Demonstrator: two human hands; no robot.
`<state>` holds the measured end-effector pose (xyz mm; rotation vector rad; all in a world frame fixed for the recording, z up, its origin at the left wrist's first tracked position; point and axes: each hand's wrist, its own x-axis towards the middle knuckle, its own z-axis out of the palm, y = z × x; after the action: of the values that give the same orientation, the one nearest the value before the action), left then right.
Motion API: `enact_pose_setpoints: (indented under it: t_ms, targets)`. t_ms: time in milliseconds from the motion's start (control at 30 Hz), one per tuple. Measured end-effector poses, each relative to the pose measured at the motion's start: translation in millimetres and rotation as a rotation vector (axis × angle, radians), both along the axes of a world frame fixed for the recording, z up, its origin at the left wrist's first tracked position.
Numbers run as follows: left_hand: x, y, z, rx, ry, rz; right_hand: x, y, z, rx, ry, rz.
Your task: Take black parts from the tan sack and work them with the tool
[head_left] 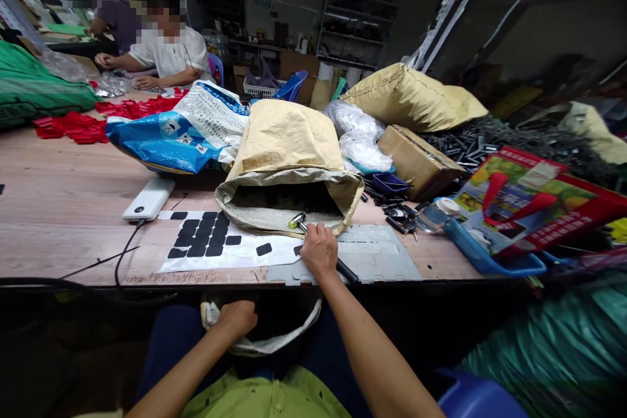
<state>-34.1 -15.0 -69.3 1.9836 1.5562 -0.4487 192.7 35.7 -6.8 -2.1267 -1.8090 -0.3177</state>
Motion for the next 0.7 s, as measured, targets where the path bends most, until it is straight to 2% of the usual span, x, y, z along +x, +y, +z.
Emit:
enact_pose_setpoints:
  t_ms: [67, 133, 233, 267, 300, 333, 400, 433, 467, 500, 600, 700]
  targets:
    - [2, -3, 6.1, 0.0, -0.009, -0.041, 0, 0, -1.0, 0.003, -0.004, 0.001]
    - [6, -6, 24.7, -0.023, -0.101, -0.129, 0, 1, -1.8, 0.006, -0.006, 0.002]
    - [18, 6, 69.1, -0.231, -0.474, -0.248, 0, 1, -1.8, 0.013, -0.007, 0.004]
    - [24, 18, 84.8, -0.324, -0.619, -0.236, 0, 1, -1.5, 0.013, -0.006, 0.004]
    - [31, 34, 99.1, -0.314, -0.724, -0.191, 0, 1, -1.1, 0.011, -0.004, 0.005]
    - [38, 54, 111.3, -0.183, -0.788, -0.108, 0, 1, -0.6, 0.008, -0.003, 0.006]
    - [51, 100, 127.0, 0.212, -0.772, 0.111, 0, 0, 0.0, 0.001, 0.001, 0.006]
    - [57, 123, 130.4, 0.402, -0.695, 0.234, 0, 0, 0.1, -0.001, 0.003, 0.005]
    - [62, 145, 131.2, 0.517, -0.603, 0.329, 0, 0, 0.0, -0.003, 0.006, 0.004]
    - [66, 164, 129.9, 0.566, -0.508, 0.421, 0, 1, -0.2, -0.004, 0.009, 0.002]
    - [76, 200, 119.7, 0.51, -0.287, 0.536, 1, 1, -0.9, -0.012, 0.016, 0.002]
    - [79, 212, 110.8, 0.446, -0.227, 0.535, 1, 2, -0.8, -0.022, 0.018, 0.005]
